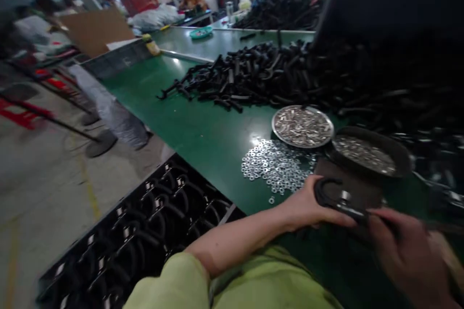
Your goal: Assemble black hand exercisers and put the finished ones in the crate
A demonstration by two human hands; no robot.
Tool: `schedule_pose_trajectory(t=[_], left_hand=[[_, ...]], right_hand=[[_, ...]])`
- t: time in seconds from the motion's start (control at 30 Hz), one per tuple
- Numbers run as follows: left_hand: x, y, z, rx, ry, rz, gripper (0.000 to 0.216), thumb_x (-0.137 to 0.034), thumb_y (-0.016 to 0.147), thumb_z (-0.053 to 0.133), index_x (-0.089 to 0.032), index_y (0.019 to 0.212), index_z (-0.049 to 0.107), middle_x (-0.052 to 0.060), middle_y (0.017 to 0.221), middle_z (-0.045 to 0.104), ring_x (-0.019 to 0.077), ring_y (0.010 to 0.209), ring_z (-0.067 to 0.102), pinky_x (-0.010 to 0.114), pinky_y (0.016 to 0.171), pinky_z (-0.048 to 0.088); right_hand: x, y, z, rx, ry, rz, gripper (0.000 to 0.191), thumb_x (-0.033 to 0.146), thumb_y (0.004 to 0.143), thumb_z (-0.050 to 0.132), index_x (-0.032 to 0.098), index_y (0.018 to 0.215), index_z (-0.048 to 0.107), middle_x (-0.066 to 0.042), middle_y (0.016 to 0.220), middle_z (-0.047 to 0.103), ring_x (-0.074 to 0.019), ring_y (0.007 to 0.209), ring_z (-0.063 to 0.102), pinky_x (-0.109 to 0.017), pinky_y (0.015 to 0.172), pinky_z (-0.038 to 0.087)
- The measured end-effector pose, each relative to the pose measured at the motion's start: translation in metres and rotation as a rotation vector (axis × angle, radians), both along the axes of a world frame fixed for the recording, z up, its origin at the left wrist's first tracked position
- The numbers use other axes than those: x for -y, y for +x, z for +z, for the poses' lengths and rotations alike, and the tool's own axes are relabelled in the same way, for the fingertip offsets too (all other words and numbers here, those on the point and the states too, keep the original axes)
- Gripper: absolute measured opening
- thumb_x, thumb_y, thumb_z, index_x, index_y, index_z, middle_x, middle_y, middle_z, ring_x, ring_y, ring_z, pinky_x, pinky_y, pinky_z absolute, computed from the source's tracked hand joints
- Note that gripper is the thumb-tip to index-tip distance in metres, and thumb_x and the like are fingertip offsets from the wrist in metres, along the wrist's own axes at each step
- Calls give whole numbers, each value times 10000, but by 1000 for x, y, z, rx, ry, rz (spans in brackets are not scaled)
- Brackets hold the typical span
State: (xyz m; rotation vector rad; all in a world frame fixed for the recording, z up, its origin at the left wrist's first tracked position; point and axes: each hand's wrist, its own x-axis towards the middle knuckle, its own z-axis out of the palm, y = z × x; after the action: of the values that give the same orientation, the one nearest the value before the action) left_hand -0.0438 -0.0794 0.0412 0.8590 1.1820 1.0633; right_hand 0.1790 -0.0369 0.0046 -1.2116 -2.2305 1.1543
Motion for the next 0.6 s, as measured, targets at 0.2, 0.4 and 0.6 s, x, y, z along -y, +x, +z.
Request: schedule_pose_trajectory(t=[0.2, 0.4, 0.6], left_hand=[[0, 16, -7, -396, 236, -73, 874, -249, 606, 733, -297, 1365, 303, 28, 1057, 611, 209, 868, 614, 335, 760, 505], [1, 27, -8, -377, 216, -52, 793, -211, 622, 726, -293, 1316, 351, 12, 1116, 604, 192, 934, 623, 317, 830, 499], [11, 36, -18, -431, 223, -14, 820, -267, 576, 784, -253, 1280, 363, 31, 1107, 607, 219, 1001, 603, 374, 901, 475]], right_hand=[[-11, -38, 32, -77, -457, -153, 541, 634, 860, 297, 177, 892, 584, -34, 663, 593, -158, 574, 548, -283, 512, 447], [-11, -46, 35, -38, -218, -98, 282, 421, 864, 442, 169, 807, 556, -49, 813, 650, -179, 770, 591, -293, 675, 445], [2, -48, 49, 274, 43, 5, 197, 336, 898, 409, 198, 773, 473, -36, 725, 614, -172, 670, 583, -265, 586, 341]])
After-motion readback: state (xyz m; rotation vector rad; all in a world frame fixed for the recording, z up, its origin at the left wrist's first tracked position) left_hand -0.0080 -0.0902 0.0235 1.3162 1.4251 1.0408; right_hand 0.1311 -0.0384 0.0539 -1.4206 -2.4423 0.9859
